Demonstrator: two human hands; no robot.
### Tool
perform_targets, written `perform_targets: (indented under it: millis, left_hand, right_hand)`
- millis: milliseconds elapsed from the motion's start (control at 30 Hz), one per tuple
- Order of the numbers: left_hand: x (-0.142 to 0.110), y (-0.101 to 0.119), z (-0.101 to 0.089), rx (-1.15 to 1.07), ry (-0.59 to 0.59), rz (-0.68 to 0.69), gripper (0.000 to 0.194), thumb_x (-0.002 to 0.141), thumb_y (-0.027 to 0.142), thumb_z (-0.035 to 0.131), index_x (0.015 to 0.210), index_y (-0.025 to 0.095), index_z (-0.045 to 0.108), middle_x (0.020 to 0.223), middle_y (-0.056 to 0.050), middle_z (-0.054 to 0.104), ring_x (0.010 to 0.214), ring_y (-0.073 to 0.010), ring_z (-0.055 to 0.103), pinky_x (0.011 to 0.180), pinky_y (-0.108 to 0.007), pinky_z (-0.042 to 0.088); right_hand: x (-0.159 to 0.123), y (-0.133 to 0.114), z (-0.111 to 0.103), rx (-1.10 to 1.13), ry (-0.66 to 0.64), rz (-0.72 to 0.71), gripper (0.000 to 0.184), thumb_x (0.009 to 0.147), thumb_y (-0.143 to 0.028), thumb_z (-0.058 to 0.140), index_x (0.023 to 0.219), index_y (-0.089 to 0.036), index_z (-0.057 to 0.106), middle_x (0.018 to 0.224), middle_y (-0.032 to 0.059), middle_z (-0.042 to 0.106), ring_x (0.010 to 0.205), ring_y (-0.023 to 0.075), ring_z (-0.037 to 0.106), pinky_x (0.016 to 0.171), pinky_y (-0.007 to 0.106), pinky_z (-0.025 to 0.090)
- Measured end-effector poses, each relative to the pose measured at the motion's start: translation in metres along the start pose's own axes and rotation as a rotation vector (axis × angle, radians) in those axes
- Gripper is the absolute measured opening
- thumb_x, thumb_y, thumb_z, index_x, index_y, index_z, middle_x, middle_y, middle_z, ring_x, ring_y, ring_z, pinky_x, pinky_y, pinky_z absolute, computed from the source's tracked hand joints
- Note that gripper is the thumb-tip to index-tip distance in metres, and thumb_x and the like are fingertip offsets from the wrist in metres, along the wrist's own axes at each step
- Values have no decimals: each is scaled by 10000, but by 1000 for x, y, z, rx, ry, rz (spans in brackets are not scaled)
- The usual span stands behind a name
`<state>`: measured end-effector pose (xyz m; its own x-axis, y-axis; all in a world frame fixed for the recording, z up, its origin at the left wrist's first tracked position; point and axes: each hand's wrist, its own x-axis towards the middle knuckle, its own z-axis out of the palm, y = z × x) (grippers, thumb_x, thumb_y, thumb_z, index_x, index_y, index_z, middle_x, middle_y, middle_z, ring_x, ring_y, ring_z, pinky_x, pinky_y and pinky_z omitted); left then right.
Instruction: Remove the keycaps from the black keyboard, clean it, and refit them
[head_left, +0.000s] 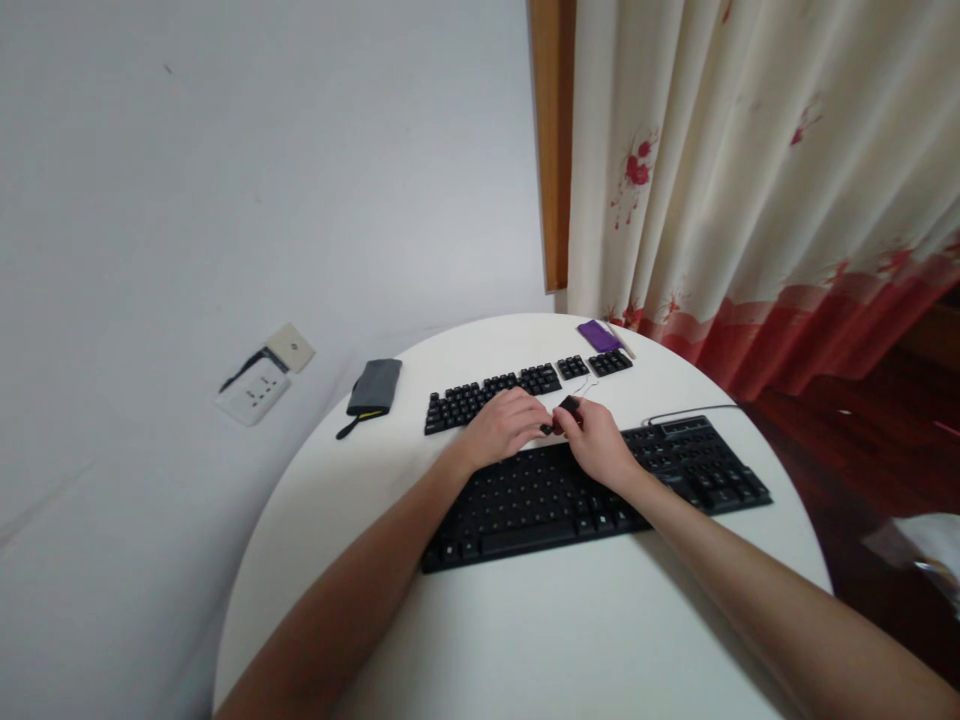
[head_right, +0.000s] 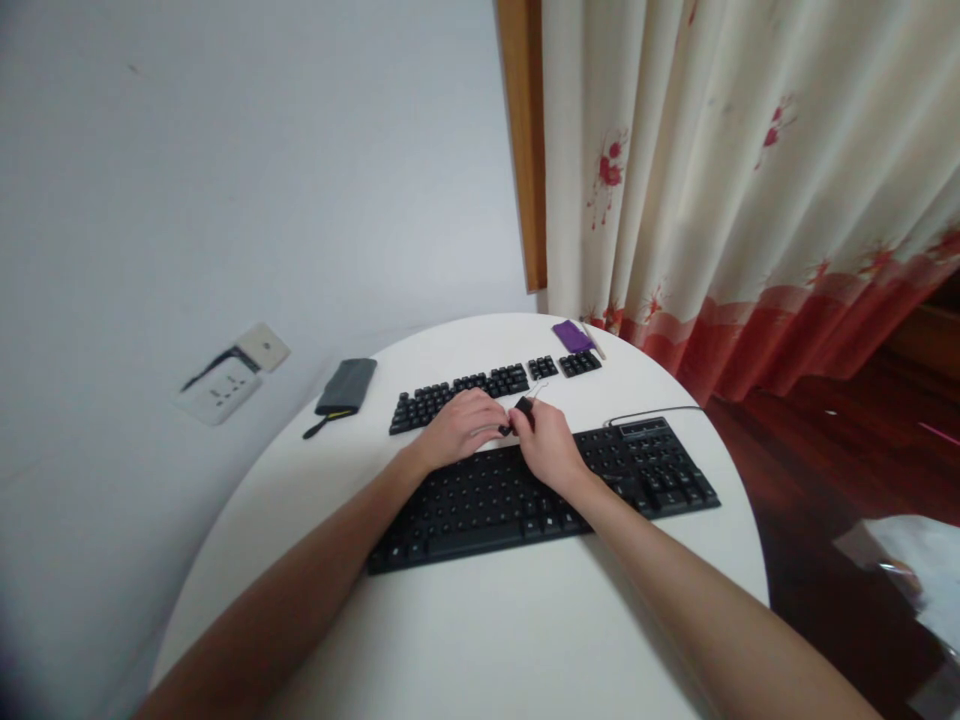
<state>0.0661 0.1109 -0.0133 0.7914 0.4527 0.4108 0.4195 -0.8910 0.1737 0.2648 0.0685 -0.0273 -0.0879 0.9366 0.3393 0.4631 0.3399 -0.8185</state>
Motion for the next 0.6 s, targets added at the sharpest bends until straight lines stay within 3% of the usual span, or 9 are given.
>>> perform_targets:
  millis: [200, 267, 367, 433, 600]
  left_hand:
    - [0, 2, -1, 13, 2, -34, 159, 941, 286, 573, 1054, 263, 683, 1088, -63, 652, 1047, -223, 561, 957, -384, 440]
    - [0, -1, 0, 29, 78, -88, 149, 937, 313, 588, 1039, 257, 681, 1072, -62, 651, 1050, -228, 555, 958, -392, 433]
    - [-1, -9, 4, 104, 286, -272, 130, 882, 329, 672, 976, 241, 690, 1085, -68, 634, 1080, -247, 528, 975, -425, 412]
    - [-2, -13, 7, 161, 348, -385, 129, 817, 310, 747, 917, 243, 702, 1149, -69, 605, 1133, -274, 490, 991, -461, 388]
    - [-6, -19, 14, 215, 256, -505, 143, 728, 261, 812, 837, 266, 719, 1271, -55, 541, 1197, -330, 423, 977, -534, 357]
  right_hand:
    - [2, 2, 3, 69, -5, 77, 306, 928, -345, 478, 704, -178, 604, 674, 68, 687, 631, 188, 628, 635, 288, 450]
    - [4, 5, 3, 151, 26, 128, 322, 926, -366, 480, 709, -171, 616, 687, 80, 694, 641, 197, 643, 644, 297, 471]
    - [8, 10, 1, 209, 94, 160, 337, 922, -400, 489, 740, -159, 637, 738, 98, 710, 678, 209, 656, 663, 313, 489]
    - [9, 11, -1, 212, 116, 162, 346, 921, -415, 491, 753, -155, 645, 762, 103, 715, 695, 209, 655, 670, 315, 490]
    - [7, 6, -2, 177, 92, 155, 351, 925, -408, 480, 761, -154, 658, 773, 99, 724, 716, 207, 656, 679, 310, 477]
